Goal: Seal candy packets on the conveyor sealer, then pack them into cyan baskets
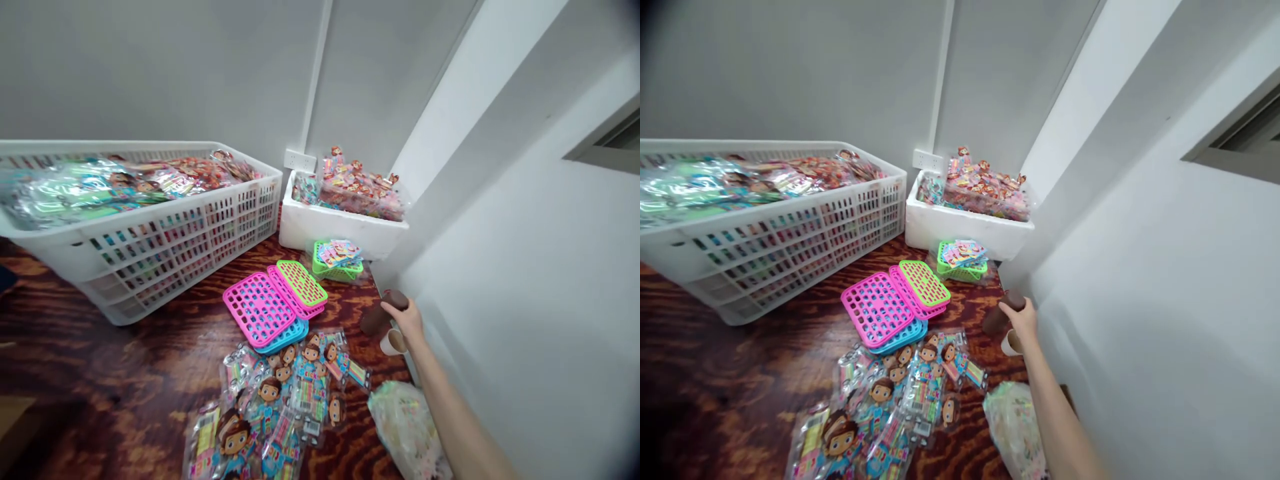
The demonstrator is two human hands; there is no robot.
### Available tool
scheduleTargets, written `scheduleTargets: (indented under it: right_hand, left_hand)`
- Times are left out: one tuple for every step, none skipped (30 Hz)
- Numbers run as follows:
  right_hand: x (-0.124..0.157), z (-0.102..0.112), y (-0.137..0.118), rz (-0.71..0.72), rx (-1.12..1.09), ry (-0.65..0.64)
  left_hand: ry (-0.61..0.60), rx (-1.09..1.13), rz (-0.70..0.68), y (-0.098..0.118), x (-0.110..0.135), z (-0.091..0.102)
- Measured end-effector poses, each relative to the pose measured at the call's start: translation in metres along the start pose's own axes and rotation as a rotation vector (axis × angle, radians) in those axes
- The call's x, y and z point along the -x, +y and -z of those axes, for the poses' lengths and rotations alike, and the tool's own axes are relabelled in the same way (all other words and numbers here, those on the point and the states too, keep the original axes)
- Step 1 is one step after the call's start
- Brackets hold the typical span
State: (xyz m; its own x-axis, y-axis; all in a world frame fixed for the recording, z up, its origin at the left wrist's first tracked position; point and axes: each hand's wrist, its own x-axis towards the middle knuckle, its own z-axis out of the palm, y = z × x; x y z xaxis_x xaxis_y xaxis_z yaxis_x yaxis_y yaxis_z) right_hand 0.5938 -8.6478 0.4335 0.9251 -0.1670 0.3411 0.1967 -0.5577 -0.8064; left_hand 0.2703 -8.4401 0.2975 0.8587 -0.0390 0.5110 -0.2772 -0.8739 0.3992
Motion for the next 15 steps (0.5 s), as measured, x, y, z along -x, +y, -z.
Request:
scheduleTargets:
  right_hand:
    - [-0.001,0.001,-0.003,-0.004,0.010,0.017]
    - [-0.001,0.003,-0.008,-0.014,0.013,0.034]
    - [-0.001,0.006,-0.015,-0.019,0.011,0.044]
    - [0.000,0.010,-0.024,-0.013,0.007,0.046]
    - [0.003,0.015,-0.035,0.002,0.007,0.035]
    - [0.008,0.021,-0.049,0.025,0.010,0.009]
    - [0.014,0.028,-0.063,0.052,0.013,-0.031]
    - [0.023,0.036,-0.079,0.078,0.015,-0.087]
    - [0.033,0.044,-0.094,0.096,0.018,-0.150]
    - [0.045,0.052,-0.109,0.101,0.009,-0.209]
    - [0.058,0.059,-0.122,0.095,-0.008,-0.275]
    - [0.072,0.066,-0.133,0.077,-0.034,-0.340]
    - [0.084,0.072,-0.142,0.052,-0.059,-0.409]
    - [0.096,0.078,-0.148,0.029,-0.075,-0.464]
    - [0.105,0.085,-0.152,0.019,-0.074,-0.498]
  left_hand:
    - [-0.012,0.019,0.014,-0.003,-0.004,0.005]
    - [-0.025,0.043,0.025,-0.006,-0.004,0.011]
    - [-0.038,0.069,0.032,-0.008,-0.002,0.018]
    - [-0.049,0.092,0.036,-0.009,0.001,0.026]
    - [-0.055,0.107,0.038,-0.007,0.003,0.035]
    - [-0.049,0.119,0.028,-0.004,0.002,0.043]
    - [-0.040,0.132,0.018,0.002,-0.003,0.051]
    - [-0.033,0.146,0.017,0.009,-0.014,0.059]
    - [-0.017,0.166,0.012,0.018,-0.030,0.065]
    - [-0.018,0.173,0.051,0.029,-0.050,0.071]
    - [-0.021,0.171,0.106,0.040,-0.074,0.074]
    - [0.002,0.172,0.147,0.050,-0.098,0.074]
    - [0.036,0.180,0.168,0.060,-0.120,0.073]
    - [0.063,0.188,0.184,0.068,-0.138,0.069]
    - [0.111,0.199,0.201,0.075,-0.152,0.063]
